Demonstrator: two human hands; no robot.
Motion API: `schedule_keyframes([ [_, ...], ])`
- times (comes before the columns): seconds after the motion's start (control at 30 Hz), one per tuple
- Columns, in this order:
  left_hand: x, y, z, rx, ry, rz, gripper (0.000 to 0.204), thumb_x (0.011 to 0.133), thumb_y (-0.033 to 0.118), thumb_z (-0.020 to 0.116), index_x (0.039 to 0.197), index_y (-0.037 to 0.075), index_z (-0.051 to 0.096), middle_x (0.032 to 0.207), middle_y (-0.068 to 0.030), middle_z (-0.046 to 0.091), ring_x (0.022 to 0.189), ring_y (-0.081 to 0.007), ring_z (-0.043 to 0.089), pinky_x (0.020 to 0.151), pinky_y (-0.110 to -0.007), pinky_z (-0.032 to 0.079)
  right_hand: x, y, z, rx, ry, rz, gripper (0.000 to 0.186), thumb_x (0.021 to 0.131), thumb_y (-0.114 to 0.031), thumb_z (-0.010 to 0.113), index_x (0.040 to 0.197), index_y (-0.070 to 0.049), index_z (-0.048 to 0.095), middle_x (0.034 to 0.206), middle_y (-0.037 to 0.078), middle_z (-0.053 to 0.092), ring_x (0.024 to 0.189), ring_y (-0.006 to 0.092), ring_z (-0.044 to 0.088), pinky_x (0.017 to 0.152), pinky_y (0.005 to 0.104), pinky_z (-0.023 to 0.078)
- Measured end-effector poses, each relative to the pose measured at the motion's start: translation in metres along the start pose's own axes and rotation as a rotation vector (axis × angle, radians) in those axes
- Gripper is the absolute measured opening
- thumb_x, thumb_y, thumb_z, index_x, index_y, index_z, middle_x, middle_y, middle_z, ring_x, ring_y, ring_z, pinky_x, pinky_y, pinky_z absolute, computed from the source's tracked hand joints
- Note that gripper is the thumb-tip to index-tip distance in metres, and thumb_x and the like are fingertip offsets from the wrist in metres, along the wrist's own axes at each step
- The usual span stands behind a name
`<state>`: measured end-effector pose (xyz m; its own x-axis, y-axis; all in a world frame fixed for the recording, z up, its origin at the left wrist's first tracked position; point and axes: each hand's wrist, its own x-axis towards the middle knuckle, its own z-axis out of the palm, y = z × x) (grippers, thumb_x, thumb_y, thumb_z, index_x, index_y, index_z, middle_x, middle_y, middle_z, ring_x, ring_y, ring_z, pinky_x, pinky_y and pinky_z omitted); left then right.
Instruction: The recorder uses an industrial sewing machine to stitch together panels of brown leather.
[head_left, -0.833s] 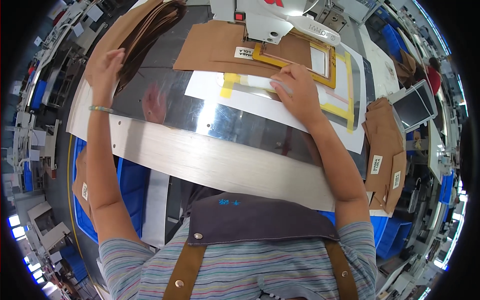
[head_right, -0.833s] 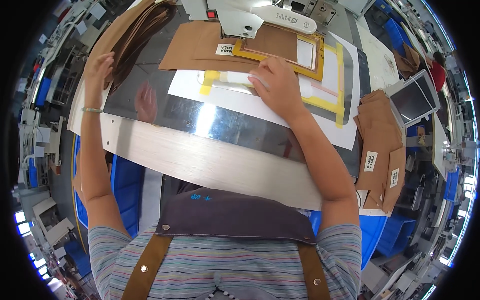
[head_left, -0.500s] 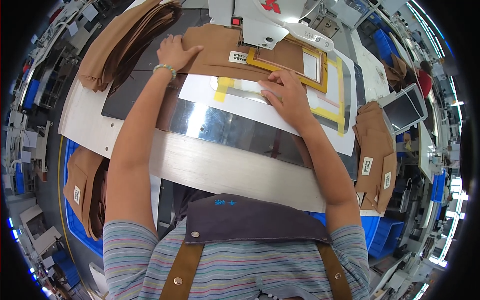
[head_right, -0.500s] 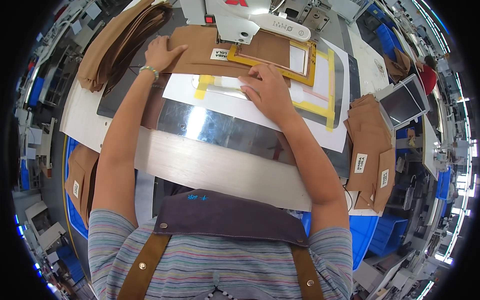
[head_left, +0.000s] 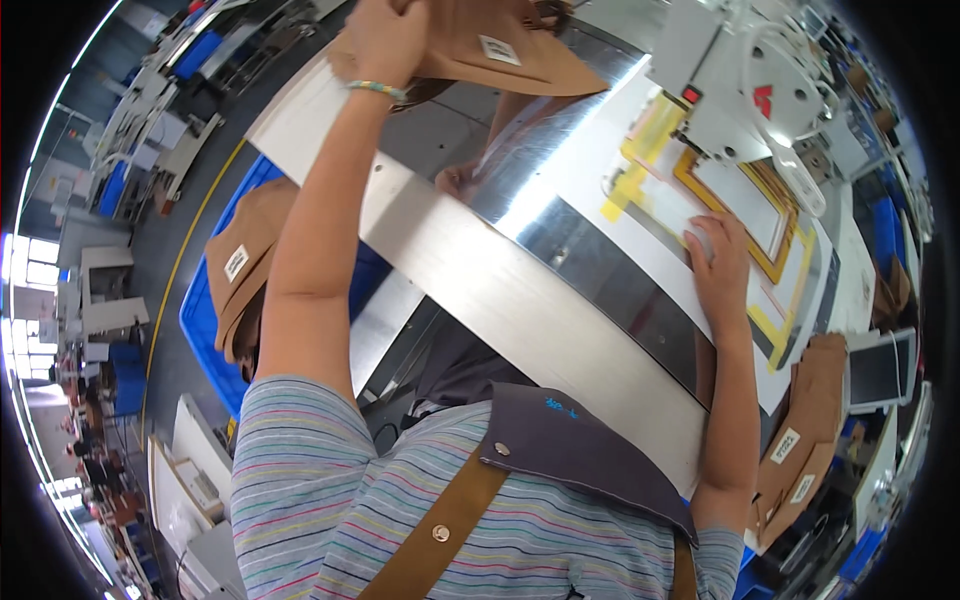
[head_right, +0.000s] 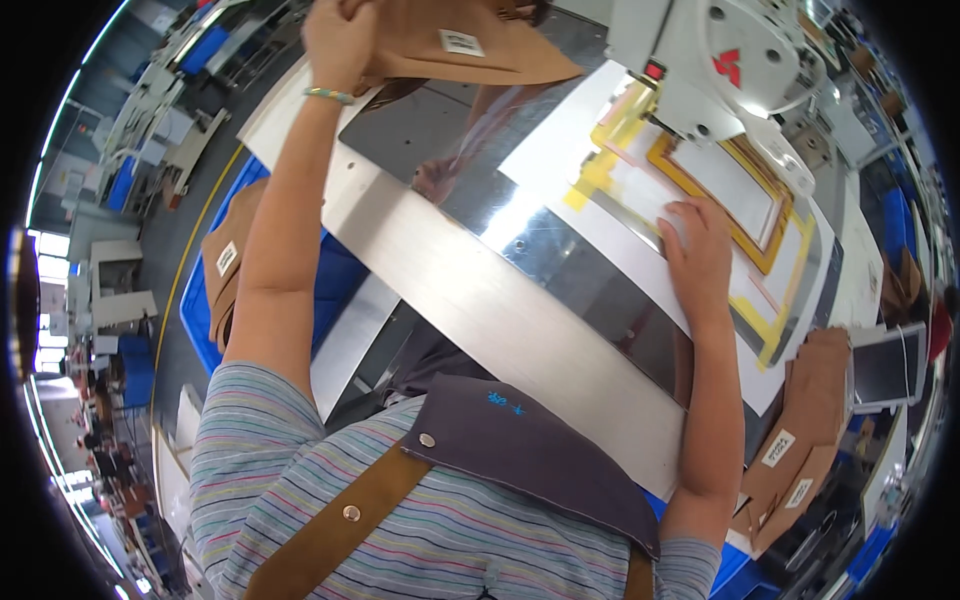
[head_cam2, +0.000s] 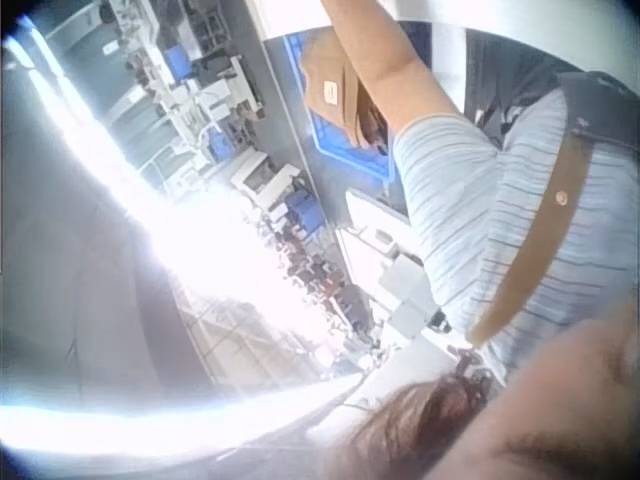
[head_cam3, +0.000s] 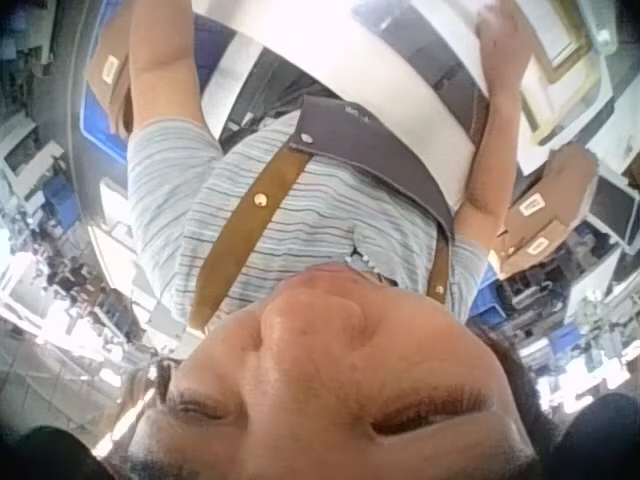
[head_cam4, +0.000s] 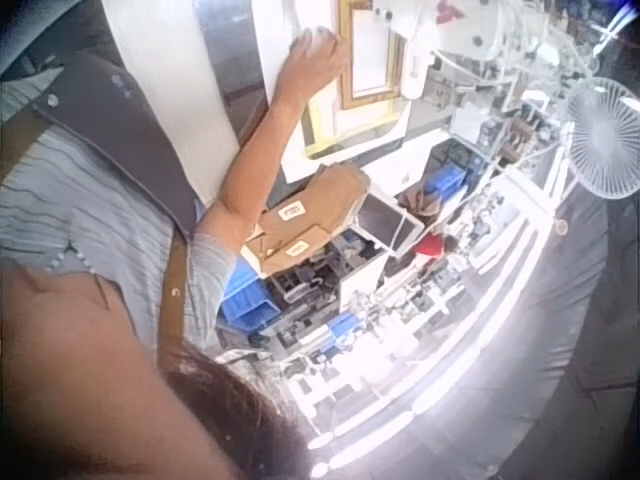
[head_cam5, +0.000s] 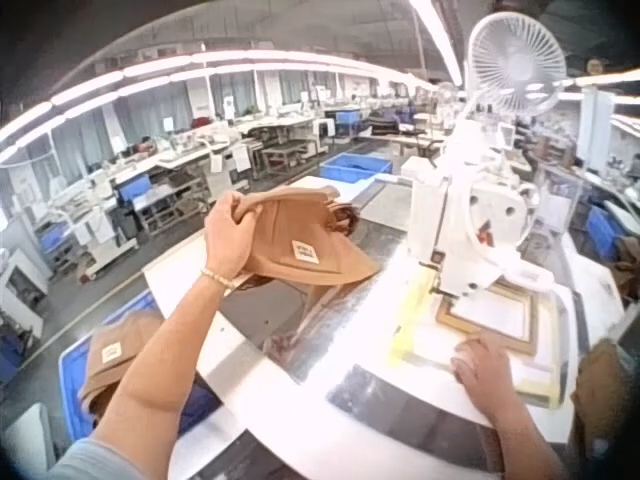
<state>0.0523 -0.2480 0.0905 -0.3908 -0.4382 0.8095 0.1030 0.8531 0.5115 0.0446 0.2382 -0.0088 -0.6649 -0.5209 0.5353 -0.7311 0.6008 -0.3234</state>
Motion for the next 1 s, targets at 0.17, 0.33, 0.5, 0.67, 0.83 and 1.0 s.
schedule_keyframes([
  [0.17, 0.021, -0.074, -0.201, 0.136, 0.175, -0.227, 0.028, 0.088, 0.024, 0.079, 0.100, -0.001, 0.074, 0.088, -0.0087, 0.073, 0.081, -0.0151, 0.065, 0.079, -0.031, 0.054, 0.000, 0.001, -0.002, 0.084, -0.064, 0.085, 0.017, 0.094, -0.011, 0.069, 0.105, 0.000, 0.065, 0.110, 0.016, 0.062, 0.106, 0.0362, 0.061, 0.094, 0.0426, 0.048],
  [0.33, -0.081, -0.164, -0.375, 0.448, 0.312, -0.381, 0.033, 0.092, 0.027, 0.082, 0.103, -0.003, 0.073, 0.096, -0.0097, 0.074, 0.085, -0.0167, 0.066, 0.080, -0.033, 0.054, 0.000, -0.002, -0.003, 0.118, -0.051, 0.112, 0.018, 0.095, -0.010, 0.067, 0.108, 0.002, 0.065, 0.111, 0.015, 0.062, 0.107, 0.0349, 0.061, 0.094, 0.0404, 0.048],
  [0.5, -0.205, -0.197, -0.490, 0.995, 0.141, -0.779, 0.042, 0.094, 0.037, 0.077, 0.110, -0.002, 0.072, 0.106, -0.0183, 0.076, 0.094, -0.0320, 0.072, 0.090, -0.040, 0.055, -0.001, -0.005, -0.004, 0.106, -0.043, 0.108, 0.023, 0.095, -0.012, 0.067, 0.115, 0.002, 0.068, 0.113, 0.015, 0.061, 0.108, 0.0338, 0.061, 0.097, 0.0397, 0.048],
  [0.67, -0.232, -0.169, -0.456, 1.328, 0.118, -0.539, 0.052, 0.100, 0.042, 0.067, 0.130, 0.000, 0.065, 0.136, -0.0235, 0.066, 0.126, -0.0383, 0.062, 0.106, -0.050, 0.049, 0.000, -0.005, -0.005, 0.089, -0.062, 0.124, 0.025, 0.095, -0.013, 0.068, 0.115, 0.002, 0.068, 0.115, 0.015, 0.061, 0.110, 0.0333, 0.061, 0.098, 0.0392, 0.048],
  [0.83, -0.213, -0.125, -0.347, 1.024, -0.254, 0.033, 0.054, 0.106, 0.044, 0.056, 0.147, 0.008, 0.058, 0.156, -0.0166, 0.053, 0.146, -0.0380, 0.046, 0.120, -0.052, 0.034, -0.001, -0.005, -0.004, 0.071, -0.095, 0.159, 0.029, 0.095, -0.018, 0.070, 0.117, 0.001, 0.069, 0.123, 0.014, 0.061, 0.117, 0.0325, 0.061, 0.103, 0.0374, 0.046],
  [1.0, -0.212, -0.142, -0.285, 1.252, -0.469, 0.014, 0.059, 0.106, 0.053, 0.052, 0.152, 0.016, 0.056, 0.162, -0.0102, 0.047, 0.150, -0.0357, 0.041, 0.123, -0.054, 0.027, 0.000, -0.003, -0.002, 0.060, -0.064, 0.117, 0.032, 0.089, -0.017, 0.076, 0.116, 0.001, 0.071, 0.118, 0.014, 0.061, 0.115, 0.0337, 0.060, 0.101, 0.0403, 0.047],
])
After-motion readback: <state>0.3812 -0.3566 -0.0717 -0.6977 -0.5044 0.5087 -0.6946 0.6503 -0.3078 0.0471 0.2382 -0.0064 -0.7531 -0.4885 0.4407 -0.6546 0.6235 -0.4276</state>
